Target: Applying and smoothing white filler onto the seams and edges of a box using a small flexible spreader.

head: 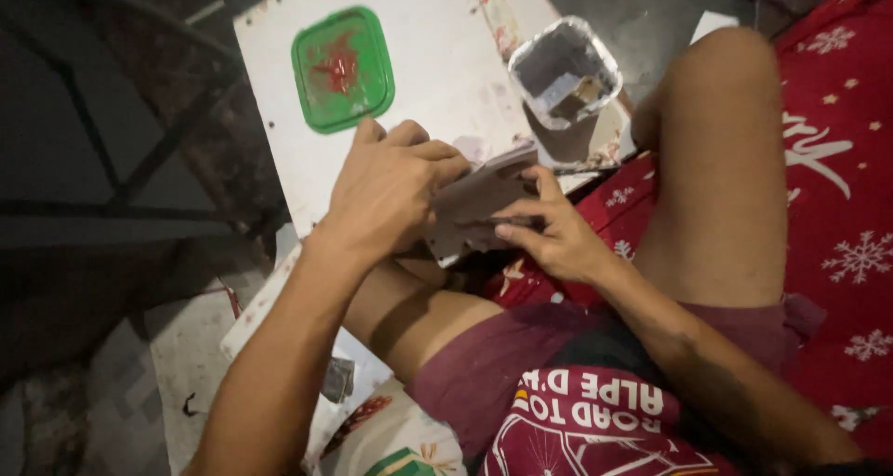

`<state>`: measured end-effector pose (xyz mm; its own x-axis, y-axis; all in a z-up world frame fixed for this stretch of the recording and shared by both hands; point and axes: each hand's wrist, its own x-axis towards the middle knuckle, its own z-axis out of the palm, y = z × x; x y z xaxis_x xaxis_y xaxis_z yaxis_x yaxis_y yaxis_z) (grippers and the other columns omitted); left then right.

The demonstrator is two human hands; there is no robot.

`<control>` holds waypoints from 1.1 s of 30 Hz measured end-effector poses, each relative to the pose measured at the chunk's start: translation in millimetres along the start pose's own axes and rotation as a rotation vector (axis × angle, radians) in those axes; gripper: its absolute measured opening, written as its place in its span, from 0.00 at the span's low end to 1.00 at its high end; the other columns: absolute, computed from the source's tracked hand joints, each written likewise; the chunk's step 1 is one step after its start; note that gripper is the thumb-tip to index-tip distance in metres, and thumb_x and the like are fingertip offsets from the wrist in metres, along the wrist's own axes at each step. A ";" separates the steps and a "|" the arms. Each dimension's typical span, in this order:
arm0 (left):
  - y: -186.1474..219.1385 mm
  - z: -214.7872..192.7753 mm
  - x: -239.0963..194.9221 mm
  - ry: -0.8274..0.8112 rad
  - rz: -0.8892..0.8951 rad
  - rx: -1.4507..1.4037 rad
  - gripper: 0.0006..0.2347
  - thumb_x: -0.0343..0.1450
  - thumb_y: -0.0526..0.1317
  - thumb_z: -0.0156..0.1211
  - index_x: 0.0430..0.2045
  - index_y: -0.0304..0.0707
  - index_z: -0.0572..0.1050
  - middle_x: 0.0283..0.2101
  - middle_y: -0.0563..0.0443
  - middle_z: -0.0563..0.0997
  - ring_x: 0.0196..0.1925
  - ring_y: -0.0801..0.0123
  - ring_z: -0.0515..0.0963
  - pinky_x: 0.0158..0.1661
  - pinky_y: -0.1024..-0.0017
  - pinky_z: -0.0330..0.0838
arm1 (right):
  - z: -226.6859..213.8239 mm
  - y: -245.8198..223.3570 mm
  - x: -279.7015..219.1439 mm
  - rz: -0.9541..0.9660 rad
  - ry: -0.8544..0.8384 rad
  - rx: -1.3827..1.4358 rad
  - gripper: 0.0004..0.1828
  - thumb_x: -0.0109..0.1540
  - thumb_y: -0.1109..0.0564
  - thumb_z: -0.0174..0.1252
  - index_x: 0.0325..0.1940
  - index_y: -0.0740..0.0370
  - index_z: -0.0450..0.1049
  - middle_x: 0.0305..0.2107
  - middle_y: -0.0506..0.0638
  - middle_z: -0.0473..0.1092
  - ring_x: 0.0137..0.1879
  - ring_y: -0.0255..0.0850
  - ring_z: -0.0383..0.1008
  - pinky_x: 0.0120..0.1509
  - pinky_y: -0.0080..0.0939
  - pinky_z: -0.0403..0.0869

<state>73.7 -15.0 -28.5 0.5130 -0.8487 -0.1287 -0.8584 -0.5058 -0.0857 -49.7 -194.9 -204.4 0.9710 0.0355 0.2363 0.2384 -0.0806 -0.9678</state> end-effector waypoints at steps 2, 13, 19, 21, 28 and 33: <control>0.4 -1.6 -7.2 0.009 0.015 0.006 0.18 0.57 0.37 0.63 0.39 0.63 0.79 0.47 0.71 0.82 0.53 0.66 0.73 0.46 0.59 0.60 | 0.2 0.9 0.7 -0.003 -0.007 -0.003 0.08 0.63 0.57 0.66 0.47 0.55 0.82 0.58 0.62 0.55 0.70 0.59 0.55 0.78 0.59 0.50; 6.4 10.3 -25.0 0.004 -0.080 -0.027 0.26 0.56 0.36 0.64 0.50 0.59 0.78 0.51 0.70 0.81 0.56 0.64 0.72 0.50 0.56 0.59 | 1.0 8.5 0.0 -0.015 0.002 0.055 0.06 0.63 0.57 0.66 0.44 0.56 0.82 0.57 0.61 0.57 0.69 0.57 0.57 0.77 0.57 0.50; 16.5 -31.9 0.7 -0.105 -0.336 -0.149 0.15 0.58 0.29 0.56 0.34 0.50 0.82 0.30 0.52 0.84 0.37 0.47 0.82 0.37 0.51 0.74 | 1.5 9.6 0.4 -0.028 0.002 0.071 0.06 0.64 0.57 0.65 0.45 0.55 0.82 0.56 0.59 0.56 0.69 0.54 0.56 0.78 0.53 0.49; 18.1 -29.8 8.9 -0.094 -0.334 -0.144 0.18 0.57 0.29 0.56 0.37 0.49 0.83 0.30 0.51 0.83 0.37 0.47 0.82 0.36 0.51 0.75 | 2.9 15.0 -1.8 -0.027 0.006 0.071 0.06 0.64 0.57 0.65 0.45 0.55 0.83 0.56 0.60 0.56 0.69 0.54 0.56 0.78 0.54 0.49; 11.2 -29.7 30.2 -0.210 -0.492 -0.202 0.14 0.62 0.36 0.50 0.32 0.48 0.85 0.30 0.38 0.83 0.41 0.36 0.84 0.41 0.41 0.77 | -0.2 14.5 -2.5 -0.045 0.013 0.072 0.07 0.63 0.56 0.66 0.45 0.54 0.82 0.56 0.60 0.56 0.69 0.54 0.56 0.78 0.54 0.49; 19.0 -8.9 40.0 -0.148 -0.465 -0.239 0.10 0.60 0.38 0.57 0.27 0.44 0.84 0.25 0.35 0.82 0.36 0.33 0.84 0.37 0.41 0.78 | -2.4 7.9 -1.5 -0.030 0.001 0.034 0.05 0.62 0.58 0.67 0.42 0.57 0.81 0.55 0.62 0.56 0.69 0.58 0.56 0.77 0.56 0.50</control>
<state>77.8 -59.9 -26.5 0.8199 -0.5047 -0.2702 -0.5093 -0.8586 0.0581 -49.3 -197.9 -212.1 0.9634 0.0369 0.2656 0.2671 -0.0455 -0.9626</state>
